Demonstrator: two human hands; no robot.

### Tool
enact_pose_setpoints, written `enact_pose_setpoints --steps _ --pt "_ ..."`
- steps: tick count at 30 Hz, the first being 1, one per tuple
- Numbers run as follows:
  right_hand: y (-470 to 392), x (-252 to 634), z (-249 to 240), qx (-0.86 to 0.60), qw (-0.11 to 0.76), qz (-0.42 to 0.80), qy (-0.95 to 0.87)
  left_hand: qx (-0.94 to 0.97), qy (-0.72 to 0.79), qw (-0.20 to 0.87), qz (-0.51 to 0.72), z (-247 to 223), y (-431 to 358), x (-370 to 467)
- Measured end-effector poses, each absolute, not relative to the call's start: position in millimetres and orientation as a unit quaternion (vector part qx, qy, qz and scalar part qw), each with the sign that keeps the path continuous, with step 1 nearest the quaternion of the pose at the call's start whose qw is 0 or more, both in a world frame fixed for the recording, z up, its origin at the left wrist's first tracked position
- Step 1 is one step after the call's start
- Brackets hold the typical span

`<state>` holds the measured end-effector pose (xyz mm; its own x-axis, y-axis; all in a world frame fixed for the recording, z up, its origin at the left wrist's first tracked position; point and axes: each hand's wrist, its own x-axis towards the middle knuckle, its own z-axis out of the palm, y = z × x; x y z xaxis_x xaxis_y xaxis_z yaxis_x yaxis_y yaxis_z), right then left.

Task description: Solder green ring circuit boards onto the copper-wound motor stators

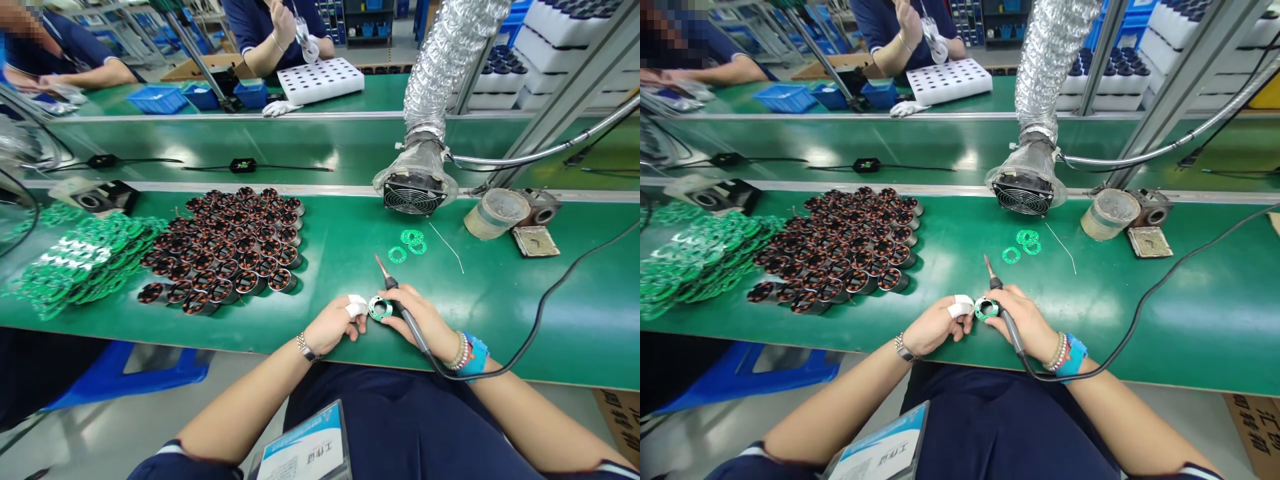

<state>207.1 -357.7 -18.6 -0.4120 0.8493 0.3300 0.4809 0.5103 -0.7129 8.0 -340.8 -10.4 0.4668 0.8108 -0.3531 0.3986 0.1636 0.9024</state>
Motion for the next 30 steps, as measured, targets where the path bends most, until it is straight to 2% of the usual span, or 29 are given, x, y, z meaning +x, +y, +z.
enact_pose_setpoints --steps 2,7,9,11,14,16,19,21,24,30 --pt "-356.9 207.4 -18.5 -0.416 0.346 0.266 -0.798 0.659 0.477 0.552 0.181 -11.3 -340.5 3.2" --pt "-356.9 208.1 -19.2 -0.415 0.342 0.275 -0.797 0.857 0.414 0.239 0.193 -12.8 -340.8 -13.4" --pt "-357.1 208.1 -19.9 -0.418 0.341 0.275 -0.796 0.885 0.391 0.178 0.180 -12.0 -339.7 -15.7" --pt "-357.2 208.1 -20.4 -0.418 0.341 0.277 -0.795 0.892 0.381 0.170 0.173 -10.2 -337.8 -13.1" --pt "-357.2 207.8 -20.0 -0.414 0.344 0.278 -0.795 0.848 0.415 0.263 0.198 -8.2 -335.3 -1.4" --pt "-357.4 207.5 -19.3 -0.412 0.345 0.278 -0.796 0.752 0.470 0.405 0.222 -8.4 -335.1 7.9" --pt "-357.9 207.3 -18.8 -0.411 0.345 0.277 -0.797 0.507 0.519 0.649 0.229 -9.1 -337.8 15.0" --pt "-358.2 207.5 -19.2 -0.414 0.344 0.276 -0.796 0.388 0.496 0.742 0.231 -8.4 -340.0 12.8" --pt "-358.1 207.9 -20.0 -0.417 0.341 0.276 -0.796 0.342 0.455 0.787 0.238 -6.6 -340.3 4.9" --pt "-357.1 208.1 -19.8 -0.410 0.346 0.273 -0.798 0.358 0.471 0.773 0.230 -11.8 -335.7 5.8"
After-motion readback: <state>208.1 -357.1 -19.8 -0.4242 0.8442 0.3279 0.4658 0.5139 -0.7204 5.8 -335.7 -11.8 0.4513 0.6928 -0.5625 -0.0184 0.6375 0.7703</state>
